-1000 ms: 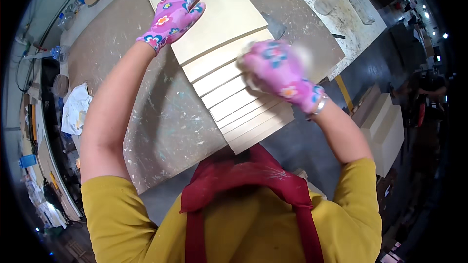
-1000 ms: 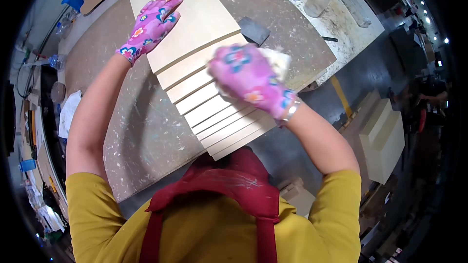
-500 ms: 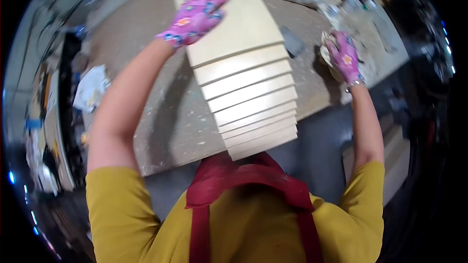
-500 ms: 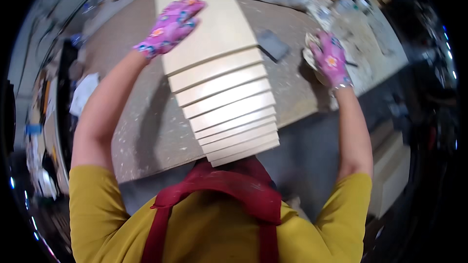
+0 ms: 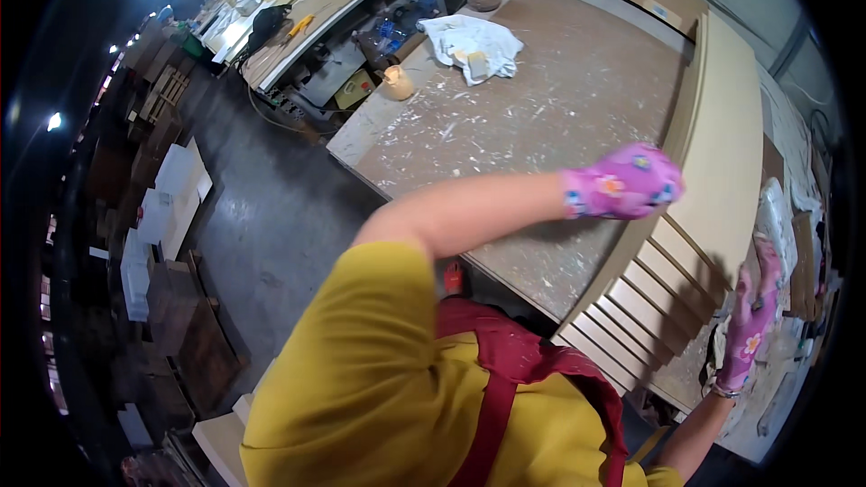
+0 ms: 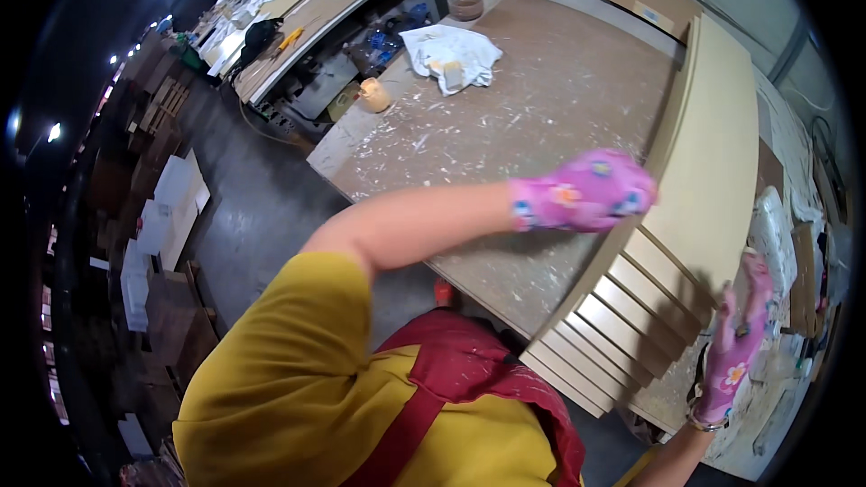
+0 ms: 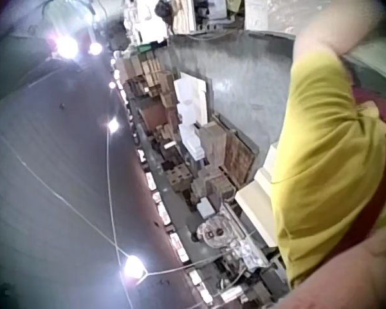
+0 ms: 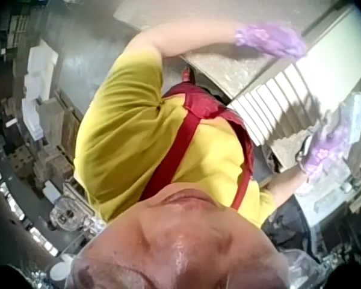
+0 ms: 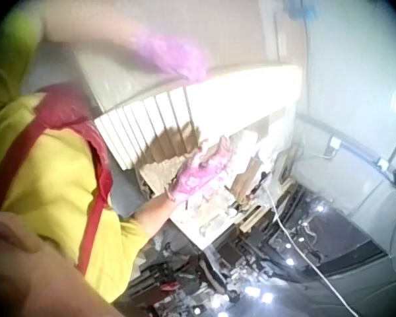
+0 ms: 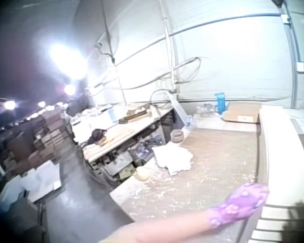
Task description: The person sands a stack of light-colored wooden boards with a sanding block, then wipes the surfaces with a cloth. They apply a paste from a small container using a putty knife and spread it across the boards, followed by further wiping and sanding. The boards remain stacked on the workbench throughout.
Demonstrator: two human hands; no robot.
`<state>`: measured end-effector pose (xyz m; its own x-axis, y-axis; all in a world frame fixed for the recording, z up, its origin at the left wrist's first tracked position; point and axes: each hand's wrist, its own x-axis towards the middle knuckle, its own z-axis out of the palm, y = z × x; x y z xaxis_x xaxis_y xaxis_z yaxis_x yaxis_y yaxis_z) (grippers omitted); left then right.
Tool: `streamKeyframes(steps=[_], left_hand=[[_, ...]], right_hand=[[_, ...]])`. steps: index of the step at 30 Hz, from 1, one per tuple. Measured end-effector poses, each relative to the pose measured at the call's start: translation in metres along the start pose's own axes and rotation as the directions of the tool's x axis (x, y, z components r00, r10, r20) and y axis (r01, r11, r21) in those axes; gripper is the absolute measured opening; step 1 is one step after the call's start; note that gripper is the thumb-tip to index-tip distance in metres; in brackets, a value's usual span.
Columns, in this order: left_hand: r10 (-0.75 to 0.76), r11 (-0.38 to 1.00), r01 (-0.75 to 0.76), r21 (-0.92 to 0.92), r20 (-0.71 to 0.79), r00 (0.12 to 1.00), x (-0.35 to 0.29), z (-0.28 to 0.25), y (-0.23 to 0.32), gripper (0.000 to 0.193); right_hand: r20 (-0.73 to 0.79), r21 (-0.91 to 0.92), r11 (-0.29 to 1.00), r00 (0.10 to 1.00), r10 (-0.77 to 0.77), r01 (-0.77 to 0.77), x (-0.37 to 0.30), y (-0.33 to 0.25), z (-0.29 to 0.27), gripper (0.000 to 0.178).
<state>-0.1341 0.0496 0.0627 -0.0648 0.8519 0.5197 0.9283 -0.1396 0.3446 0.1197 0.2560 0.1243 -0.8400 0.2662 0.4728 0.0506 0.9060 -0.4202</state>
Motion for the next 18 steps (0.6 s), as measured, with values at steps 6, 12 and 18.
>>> streamKeyframes(steps=[6, 12, 18], left_hand=[[-0.725, 0.674, 0.651, -0.349, -0.484, 0.49, -0.2, -0.19, -0.079, 0.01], [-0.806, 0.385, 0.896, 0.219, -0.394, 0.443, -0.341, -0.278, -0.151, 0.038], [-0.874, 0.342, 0.9, 0.268, -0.261, 0.41, -0.338, -0.257, -0.183, 0.041]], right_hand=[[0.255, 0.102, 0.99, 0.96, -0.116, 0.092, 0.05, -0.153, 0.099, 0.037], [0.423, 0.341, 0.938, 0.901, -0.094, -0.062, 0.17, -0.192, 0.302, 0.039], [0.322, 0.112, 0.986, 0.943, 0.082, -0.124, 0.239, -0.217, 0.454, 0.05]])
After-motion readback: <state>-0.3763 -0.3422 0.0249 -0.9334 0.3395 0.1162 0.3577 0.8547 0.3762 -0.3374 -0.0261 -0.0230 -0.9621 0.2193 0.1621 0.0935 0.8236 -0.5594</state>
